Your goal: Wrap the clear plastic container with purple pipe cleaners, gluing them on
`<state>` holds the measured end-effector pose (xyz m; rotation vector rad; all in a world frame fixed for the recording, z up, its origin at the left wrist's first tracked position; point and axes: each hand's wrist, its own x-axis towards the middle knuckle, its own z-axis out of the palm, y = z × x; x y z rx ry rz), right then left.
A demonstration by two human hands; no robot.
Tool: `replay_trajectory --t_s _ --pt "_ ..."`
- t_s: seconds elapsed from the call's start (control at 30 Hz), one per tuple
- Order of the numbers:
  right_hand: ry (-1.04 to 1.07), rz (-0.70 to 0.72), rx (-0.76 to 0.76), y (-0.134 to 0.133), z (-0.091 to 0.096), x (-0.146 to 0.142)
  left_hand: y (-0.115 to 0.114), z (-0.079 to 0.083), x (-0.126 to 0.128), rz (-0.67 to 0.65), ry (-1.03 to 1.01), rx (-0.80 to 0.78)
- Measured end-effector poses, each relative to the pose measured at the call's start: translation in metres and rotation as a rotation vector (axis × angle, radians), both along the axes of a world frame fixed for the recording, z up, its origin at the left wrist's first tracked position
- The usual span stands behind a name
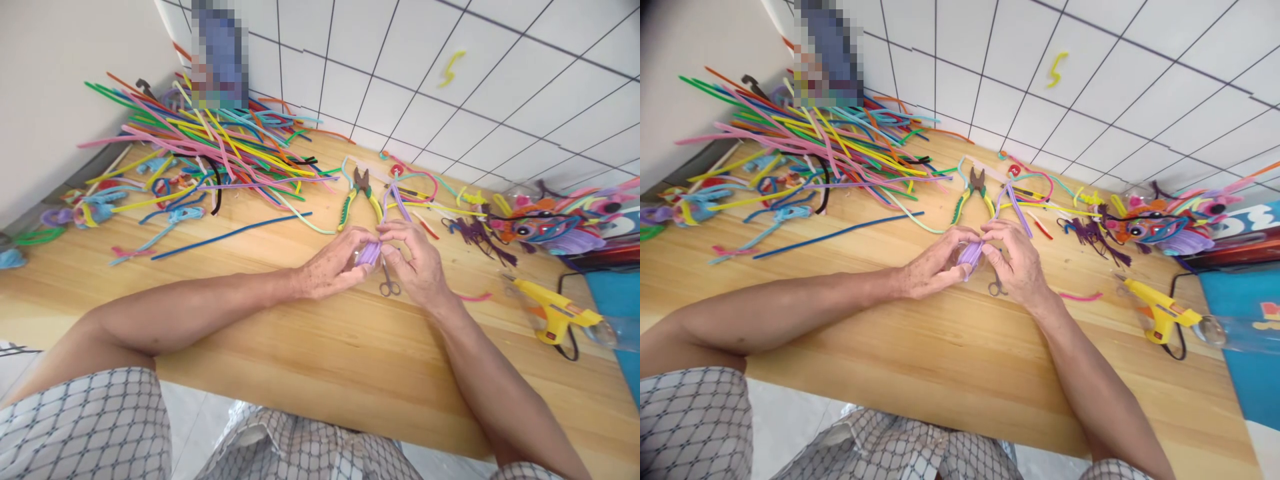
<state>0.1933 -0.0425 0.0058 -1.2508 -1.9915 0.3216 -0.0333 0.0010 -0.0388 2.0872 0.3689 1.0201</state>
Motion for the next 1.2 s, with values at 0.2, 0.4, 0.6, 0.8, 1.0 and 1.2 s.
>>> replay_trajectory --t_s 0.2,0.4,0.6,0.8,1.0,1.2 --pt "0.032 -0.032 -0.002 0.001 -0.003 0.001 0.0 0.0 0.0 0.007 -0.022 0.021" --pt "0.056 -0.052 0.014 0.004 -0.001 -0.005 0.0 -0.003 0.0 0.039 -0.039 0.023" --pt "0.041 -0.049 0.029 0.009 0.012 -0.011 0.0 -0.003 -0.001 0.119 -0.102 0.053" --pt "0.056 -0.056 0.019 0.015 0.019 -0.016 0.001 -0.003 -0.001 0.153 -0.112 0.038" --pt "0.118 -0.08 -0.007 0.021 0.015 -0.021 0.002 -0.004 0.001 0.185 -0.121 0.041" --pt "0.187 -0.117 -0.057 0.021 0.003 -0.023 0.005 -0.009 0.001 0.169 -0.097 0.041"
